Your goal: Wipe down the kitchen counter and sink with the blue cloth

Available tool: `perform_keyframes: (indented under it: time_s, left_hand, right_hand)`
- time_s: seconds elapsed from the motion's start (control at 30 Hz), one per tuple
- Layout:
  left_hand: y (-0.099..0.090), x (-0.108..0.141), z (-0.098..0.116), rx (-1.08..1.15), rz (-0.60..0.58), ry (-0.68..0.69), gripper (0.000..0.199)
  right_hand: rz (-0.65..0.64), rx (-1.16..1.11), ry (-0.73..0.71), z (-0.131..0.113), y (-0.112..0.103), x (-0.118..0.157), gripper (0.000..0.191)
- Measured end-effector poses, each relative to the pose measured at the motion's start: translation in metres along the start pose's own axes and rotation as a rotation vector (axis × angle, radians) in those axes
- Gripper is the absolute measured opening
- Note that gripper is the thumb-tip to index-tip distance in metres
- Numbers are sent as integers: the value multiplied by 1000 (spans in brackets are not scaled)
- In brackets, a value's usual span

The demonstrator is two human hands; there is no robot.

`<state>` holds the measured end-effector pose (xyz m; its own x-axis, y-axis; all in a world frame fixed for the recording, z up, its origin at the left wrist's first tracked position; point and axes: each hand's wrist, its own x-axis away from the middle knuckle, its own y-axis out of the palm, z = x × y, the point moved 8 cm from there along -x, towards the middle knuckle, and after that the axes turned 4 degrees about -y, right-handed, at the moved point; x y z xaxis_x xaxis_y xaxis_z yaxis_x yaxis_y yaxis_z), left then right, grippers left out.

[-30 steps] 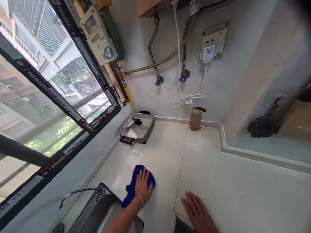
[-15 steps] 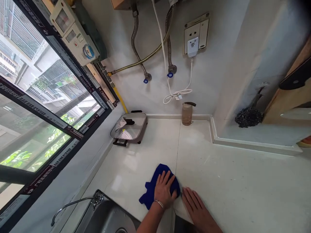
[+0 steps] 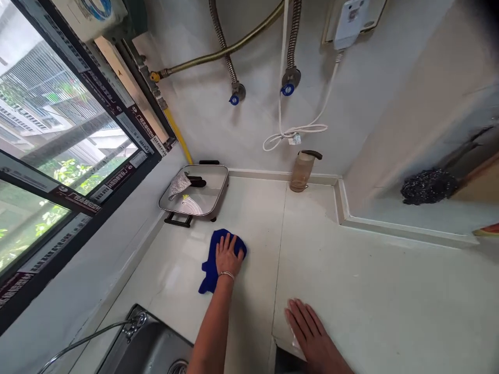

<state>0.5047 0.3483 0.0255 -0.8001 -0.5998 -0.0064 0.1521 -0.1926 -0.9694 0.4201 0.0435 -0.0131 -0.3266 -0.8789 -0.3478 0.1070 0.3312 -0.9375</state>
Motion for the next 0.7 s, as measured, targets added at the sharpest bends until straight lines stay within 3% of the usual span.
perform_keyframes:
  time_s: [0.13, 0.43, 0.7]
  left_hand:
    - [-13, -35, -39, -10, 53, -77, 56]
    - [-47, -98, -148, -10, 112, -304, 59]
    - [-63, -134, -211, 2, 162, -348, 59]
  right_hand:
    - [-21, 11, 3, 2, 0, 0, 104]
    - [-48, 124, -41, 5, 5, 5, 73]
    - [-137, 141, 1, 4, 6, 7, 86]
